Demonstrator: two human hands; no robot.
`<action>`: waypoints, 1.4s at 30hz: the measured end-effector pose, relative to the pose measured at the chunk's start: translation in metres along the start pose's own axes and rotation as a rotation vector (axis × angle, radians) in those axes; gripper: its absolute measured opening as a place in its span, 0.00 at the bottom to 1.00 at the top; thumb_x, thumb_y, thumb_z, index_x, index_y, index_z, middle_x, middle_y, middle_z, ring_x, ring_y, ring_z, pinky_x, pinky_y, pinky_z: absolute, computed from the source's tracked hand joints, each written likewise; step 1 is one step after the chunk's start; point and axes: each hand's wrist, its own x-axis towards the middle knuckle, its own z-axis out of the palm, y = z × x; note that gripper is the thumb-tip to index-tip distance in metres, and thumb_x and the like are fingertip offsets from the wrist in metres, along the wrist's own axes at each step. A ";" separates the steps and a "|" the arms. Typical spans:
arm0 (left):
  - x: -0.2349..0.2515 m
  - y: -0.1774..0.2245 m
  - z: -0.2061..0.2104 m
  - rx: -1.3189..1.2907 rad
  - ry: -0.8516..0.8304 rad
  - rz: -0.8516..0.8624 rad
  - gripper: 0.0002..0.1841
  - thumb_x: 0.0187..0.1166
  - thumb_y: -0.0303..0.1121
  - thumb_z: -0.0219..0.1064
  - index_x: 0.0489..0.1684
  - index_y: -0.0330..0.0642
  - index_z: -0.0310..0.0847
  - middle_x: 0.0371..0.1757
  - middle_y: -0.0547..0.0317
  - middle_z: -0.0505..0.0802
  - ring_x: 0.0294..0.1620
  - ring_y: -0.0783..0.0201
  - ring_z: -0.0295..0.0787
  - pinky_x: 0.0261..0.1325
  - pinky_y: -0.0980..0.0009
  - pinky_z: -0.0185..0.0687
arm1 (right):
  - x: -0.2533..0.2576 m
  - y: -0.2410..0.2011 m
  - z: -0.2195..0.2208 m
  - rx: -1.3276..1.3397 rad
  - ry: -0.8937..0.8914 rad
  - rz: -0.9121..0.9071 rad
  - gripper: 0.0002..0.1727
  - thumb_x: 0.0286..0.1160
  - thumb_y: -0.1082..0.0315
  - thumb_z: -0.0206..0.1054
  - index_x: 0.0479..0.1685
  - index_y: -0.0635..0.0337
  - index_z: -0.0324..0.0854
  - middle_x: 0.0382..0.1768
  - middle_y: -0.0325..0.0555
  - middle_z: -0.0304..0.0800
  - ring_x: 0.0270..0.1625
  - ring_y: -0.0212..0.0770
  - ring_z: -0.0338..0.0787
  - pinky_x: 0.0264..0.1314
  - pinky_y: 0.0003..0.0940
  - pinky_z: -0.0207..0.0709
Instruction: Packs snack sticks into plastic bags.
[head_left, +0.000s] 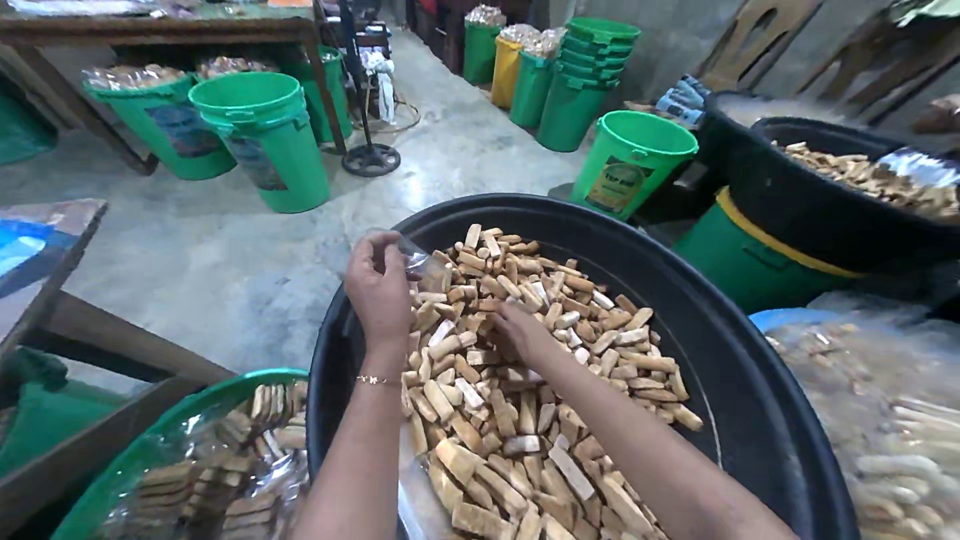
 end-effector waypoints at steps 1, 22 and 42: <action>0.000 0.000 0.000 -0.006 0.001 -0.009 0.09 0.87 0.24 0.58 0.57 0.33 0.80 0.41 0.54 0.88 0.31 0.69 0.88 0.36 0.71 0.89 | -0.001 -0.002 -0.002 0.009 -0.004 0.016 0.23 0.88 0.65 0.57 0.77 0.65 0.75 0.76 0.66 0.75 0.77 0.64 0.78 0.78 0.57 0.72; 0.003 -0.005 0.000 -0.004 -0.027 -0.059 0.08 0.86 0.24 0.59 0.56 0.38 0.80 0.43 0.56 0.86 0.28 0.72 0.82 0.33 0.76 0.81 | 0.025 -0.002 -0.026 0.075 -0.223 -0.113 0.21 0.91 0.67 0.54 0.75 0.68 0.74 0.71 0.69 0.80 0.78 0.66 0.77 0.82 0.60 0.66; -0.010 0.004 0.013 0.447 -0.342 0.151 0.15 0.83 0.21 0.59 0.63 0.37 0.84 0.61 0.44 0.89 0.48 0.54 0.88 0.52 0.56 0.84 | -0.006 -0.010 -0.028 0.060 -0.321 -0.001 0.24 0.91 0.61 0.55 0.76 0.68 0.77 0.74 0.70 0.78 0.81 0.69 0.72 0.84 0.68 0.57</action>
